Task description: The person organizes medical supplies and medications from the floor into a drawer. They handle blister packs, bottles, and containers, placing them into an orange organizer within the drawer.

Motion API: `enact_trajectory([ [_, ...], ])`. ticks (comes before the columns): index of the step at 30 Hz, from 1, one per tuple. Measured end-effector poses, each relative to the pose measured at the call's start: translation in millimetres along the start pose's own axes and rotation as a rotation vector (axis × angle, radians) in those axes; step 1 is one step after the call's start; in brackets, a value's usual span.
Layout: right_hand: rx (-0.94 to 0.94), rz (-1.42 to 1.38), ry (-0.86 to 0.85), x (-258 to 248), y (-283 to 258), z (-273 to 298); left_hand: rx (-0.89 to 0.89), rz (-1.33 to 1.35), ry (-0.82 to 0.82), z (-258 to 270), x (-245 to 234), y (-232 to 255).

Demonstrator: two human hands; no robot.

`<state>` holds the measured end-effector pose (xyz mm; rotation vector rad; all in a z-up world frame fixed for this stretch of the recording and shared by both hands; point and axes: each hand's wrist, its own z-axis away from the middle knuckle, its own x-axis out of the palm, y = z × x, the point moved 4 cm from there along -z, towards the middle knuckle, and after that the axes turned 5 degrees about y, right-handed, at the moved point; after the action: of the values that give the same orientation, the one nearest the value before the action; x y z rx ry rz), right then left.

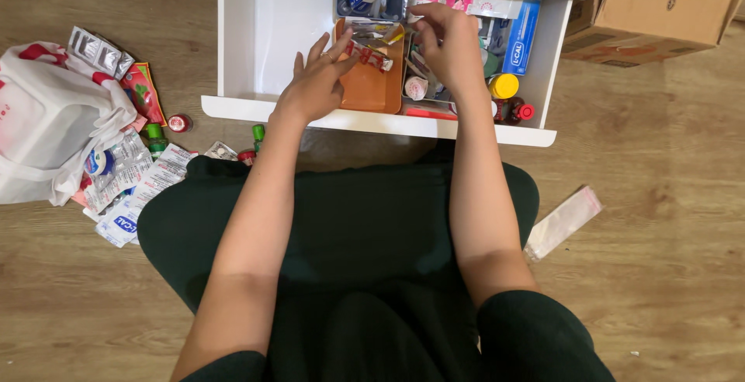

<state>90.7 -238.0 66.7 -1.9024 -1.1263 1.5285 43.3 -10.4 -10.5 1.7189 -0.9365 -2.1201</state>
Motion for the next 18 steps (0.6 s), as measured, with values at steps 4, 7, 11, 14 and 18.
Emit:
enact_trajectory([
  [4, -0.014, 0.02, -0.001, 5, 4, -3, 0.004, 0.015, 0.042, 1, -1, 0],
  [7, 0.004, -0.009, 0.001, 7, 4, -3, 0.015, 0.032, 0.054, 1, -1, 0],
  [11, 0.028, -0.043, 0.025, 2, 3, 0, 0.079, 0.052, 0.121, 0, 1, -3],
  [14, 0.02, -0.018, 0.042, 2, 4, 0, 0.188, 0.076, 0.255, 2, -2, -4],
  [18, -0.16, 0.013, 0.029, 21, -22, 6, 0.328, 0.177, 0.522, 14, -13, -2],
])
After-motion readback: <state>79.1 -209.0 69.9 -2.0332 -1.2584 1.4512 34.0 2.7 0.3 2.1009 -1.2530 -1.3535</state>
